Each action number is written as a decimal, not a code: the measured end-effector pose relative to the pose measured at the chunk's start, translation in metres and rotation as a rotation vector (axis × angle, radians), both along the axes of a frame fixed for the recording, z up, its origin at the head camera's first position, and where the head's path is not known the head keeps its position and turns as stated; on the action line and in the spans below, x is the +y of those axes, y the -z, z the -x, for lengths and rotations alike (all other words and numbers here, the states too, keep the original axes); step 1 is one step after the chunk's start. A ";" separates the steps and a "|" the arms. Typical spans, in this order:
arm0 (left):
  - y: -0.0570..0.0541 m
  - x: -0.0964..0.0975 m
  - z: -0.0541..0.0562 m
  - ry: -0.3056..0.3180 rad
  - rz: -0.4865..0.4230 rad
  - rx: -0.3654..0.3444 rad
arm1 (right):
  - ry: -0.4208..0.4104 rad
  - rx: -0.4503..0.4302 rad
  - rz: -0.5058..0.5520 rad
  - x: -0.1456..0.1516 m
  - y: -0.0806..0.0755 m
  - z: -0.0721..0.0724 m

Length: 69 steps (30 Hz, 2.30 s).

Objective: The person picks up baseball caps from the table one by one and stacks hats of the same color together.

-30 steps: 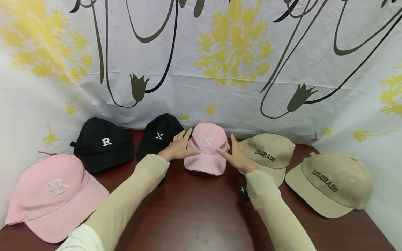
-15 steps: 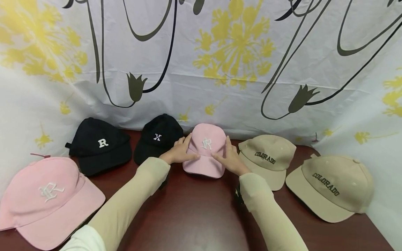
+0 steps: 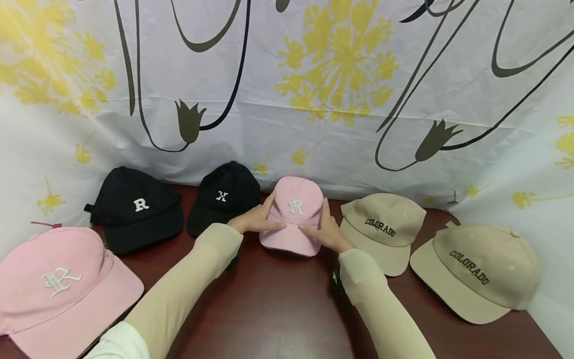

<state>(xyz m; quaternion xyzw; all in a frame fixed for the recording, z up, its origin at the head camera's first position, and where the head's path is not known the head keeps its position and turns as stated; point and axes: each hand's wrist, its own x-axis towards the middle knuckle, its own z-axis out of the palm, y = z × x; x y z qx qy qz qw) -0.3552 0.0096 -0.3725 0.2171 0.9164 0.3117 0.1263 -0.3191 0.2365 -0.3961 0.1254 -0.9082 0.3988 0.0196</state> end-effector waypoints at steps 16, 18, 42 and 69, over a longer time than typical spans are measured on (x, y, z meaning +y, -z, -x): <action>0.007 0.002 -0.004 -0.077 -0.174 0.014 | 0.139 -0.121 0.235 -0.008 -0.008 -0.001; 0.009 0.003 -0.005 -0.095 -0.193 0.026 | 0.159 -0.118 0.222 -0.008 -0.007 -0.002; -0.006 0.011 -0.022 -0.253 -0.218 0.069 | 0.139 -0.005 0.222 -0.003 -0.022 -0.019; -0.036 -0.001 -0.068 -0.231 -0.240 0.177 | 0.082 0.092 0.253 -0.009 -0.060 -0.069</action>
